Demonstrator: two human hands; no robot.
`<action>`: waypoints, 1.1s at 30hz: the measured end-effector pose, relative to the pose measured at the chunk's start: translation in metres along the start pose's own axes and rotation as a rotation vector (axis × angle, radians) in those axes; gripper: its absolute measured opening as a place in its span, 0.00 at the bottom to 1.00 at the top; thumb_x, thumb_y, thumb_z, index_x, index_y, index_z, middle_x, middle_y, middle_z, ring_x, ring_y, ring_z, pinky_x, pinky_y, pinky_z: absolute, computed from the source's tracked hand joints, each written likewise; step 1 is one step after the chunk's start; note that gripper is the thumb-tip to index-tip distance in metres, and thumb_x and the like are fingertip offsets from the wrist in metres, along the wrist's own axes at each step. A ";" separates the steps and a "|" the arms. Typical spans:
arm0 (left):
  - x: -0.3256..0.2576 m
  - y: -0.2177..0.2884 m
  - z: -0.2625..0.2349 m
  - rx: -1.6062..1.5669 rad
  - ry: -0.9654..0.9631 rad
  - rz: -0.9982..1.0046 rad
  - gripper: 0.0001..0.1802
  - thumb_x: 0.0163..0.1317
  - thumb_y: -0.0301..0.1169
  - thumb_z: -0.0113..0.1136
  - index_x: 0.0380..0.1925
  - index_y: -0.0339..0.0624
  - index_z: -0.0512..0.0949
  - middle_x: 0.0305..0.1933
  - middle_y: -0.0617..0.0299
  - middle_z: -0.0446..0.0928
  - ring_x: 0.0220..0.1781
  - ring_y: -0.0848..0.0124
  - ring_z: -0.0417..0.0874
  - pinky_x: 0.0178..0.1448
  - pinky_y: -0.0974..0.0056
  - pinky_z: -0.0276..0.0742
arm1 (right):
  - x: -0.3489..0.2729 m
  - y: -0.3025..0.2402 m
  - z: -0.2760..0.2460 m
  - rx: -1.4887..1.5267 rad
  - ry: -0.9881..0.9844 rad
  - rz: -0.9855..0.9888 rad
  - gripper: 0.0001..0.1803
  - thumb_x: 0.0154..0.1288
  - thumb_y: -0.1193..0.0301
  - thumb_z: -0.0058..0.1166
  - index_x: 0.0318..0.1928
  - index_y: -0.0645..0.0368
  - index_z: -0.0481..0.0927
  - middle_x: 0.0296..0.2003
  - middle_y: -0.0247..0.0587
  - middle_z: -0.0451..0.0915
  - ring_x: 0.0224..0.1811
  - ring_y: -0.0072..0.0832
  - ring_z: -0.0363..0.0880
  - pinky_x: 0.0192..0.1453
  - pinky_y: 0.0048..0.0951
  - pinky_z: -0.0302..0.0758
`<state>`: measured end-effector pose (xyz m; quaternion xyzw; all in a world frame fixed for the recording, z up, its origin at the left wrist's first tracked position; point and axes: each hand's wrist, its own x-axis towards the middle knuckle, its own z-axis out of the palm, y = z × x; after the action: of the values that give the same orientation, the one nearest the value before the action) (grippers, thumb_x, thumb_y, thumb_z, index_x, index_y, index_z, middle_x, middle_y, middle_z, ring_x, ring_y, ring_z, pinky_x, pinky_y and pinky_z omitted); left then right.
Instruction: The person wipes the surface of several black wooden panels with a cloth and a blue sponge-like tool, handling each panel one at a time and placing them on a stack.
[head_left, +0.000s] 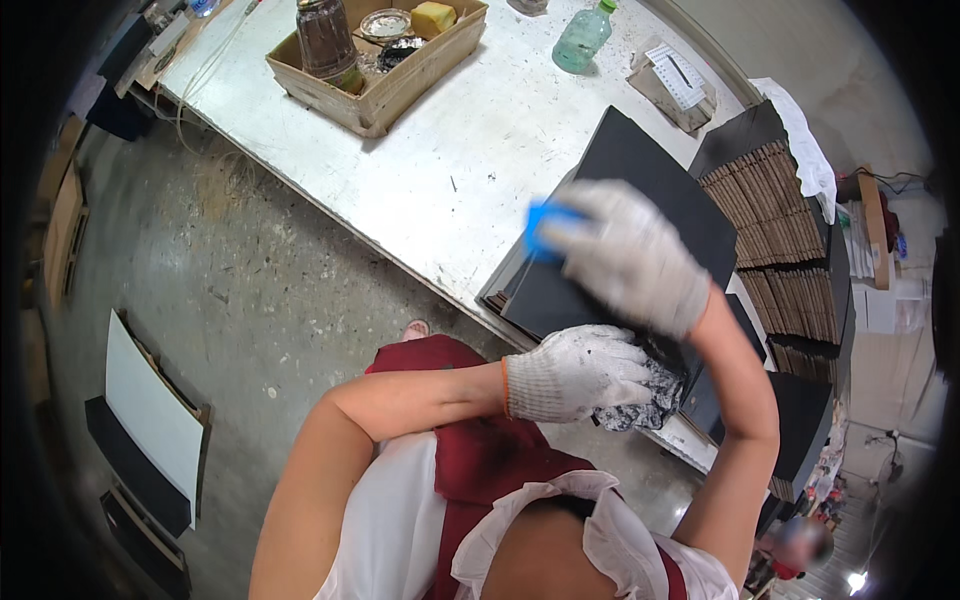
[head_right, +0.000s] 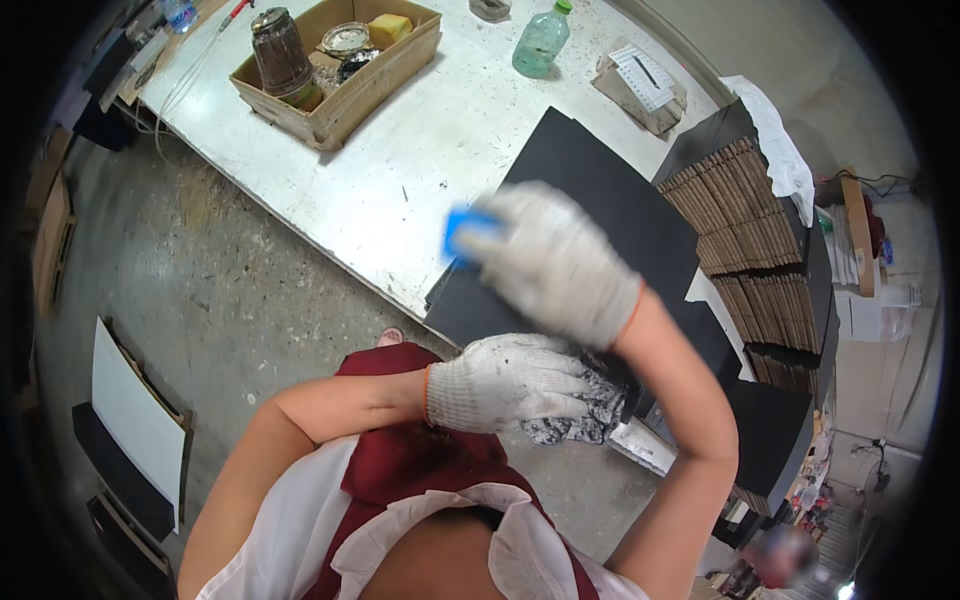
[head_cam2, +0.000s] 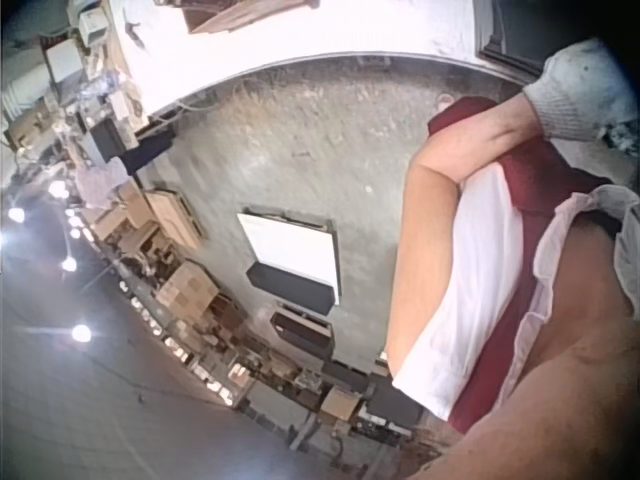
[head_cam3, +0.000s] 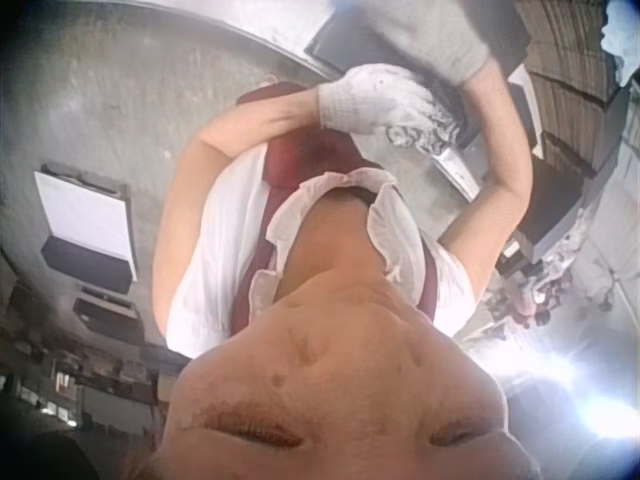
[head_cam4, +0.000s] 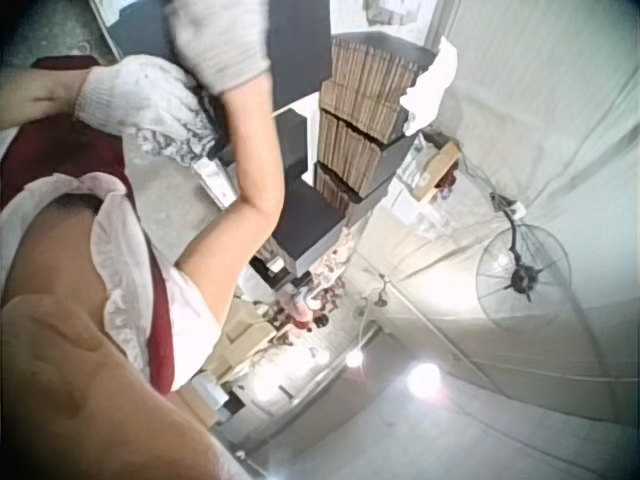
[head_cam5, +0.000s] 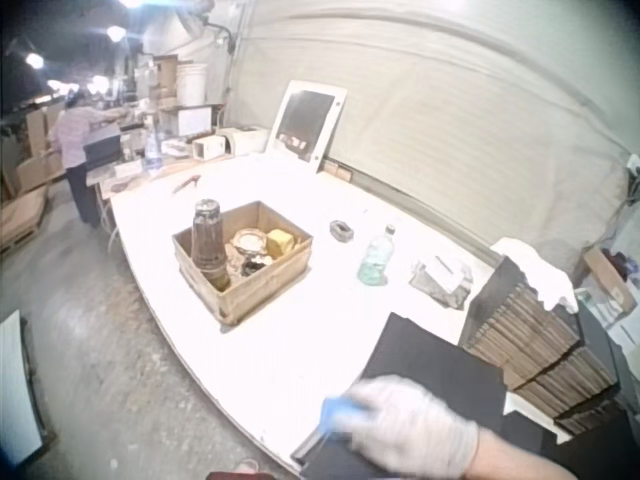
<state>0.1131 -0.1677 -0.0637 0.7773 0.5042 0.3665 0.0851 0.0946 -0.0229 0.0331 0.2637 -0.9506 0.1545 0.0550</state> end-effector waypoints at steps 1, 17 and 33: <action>-0.002 0.001 0.002 -0.010 0.016 0.002 0.32 0.52 0.29 0.60 0.61 0.51 0.70 0.63 0.62 0.71 0.66 0.66 0.69 0.72 0.58 0.61 | 0.001 -0.026 0.004 0.069 -0.058 -0.074 0.16 0.53 0.70 0.56 0.44 0.57 0.77 0.47 0.49 0.75 0.50 0.45 0.76 0.57 0.42 0.72; 0.017 0.012 -0.029 0.010 -0.176 -0.101 0.33 0.44 0.25 0.63 0.56 0.55 0.75 0.65 0.65 0.71 0.67 0.67 0.69 0.73 0.55 0.60 | 0.000 0.166 -0.018 -0.350 0.177 0.626 0.18 0.65 0.58 0.50 0.49 0.52 0.81 0.44 0.50 0.80 0.46 0.46 0.79 0.52 0.40 0.76; 0.024 0.019 -0.023 0.005 -0.007 -0.136 0.31 0.41 0.23 0.58 0.51 0.51 0.80 0.54 0.57 0.79 0.60 0.60 0.77 0.70 0.52 0.66 | -0.169 0.123 -0.027 -0.417 0.318 0.842 0.20 0.67 0.53 0.44 0.48 0.49 0.83 0.39 0.50 0.82 0.42 0.47 0.80 0.52 0.43 0.75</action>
<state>0.1173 -0.1618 -0.0258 0.7428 0.5564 0.3559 0.1098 0.1757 0.1673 -0.0050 -0.1867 -0.9650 0.0082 0.1840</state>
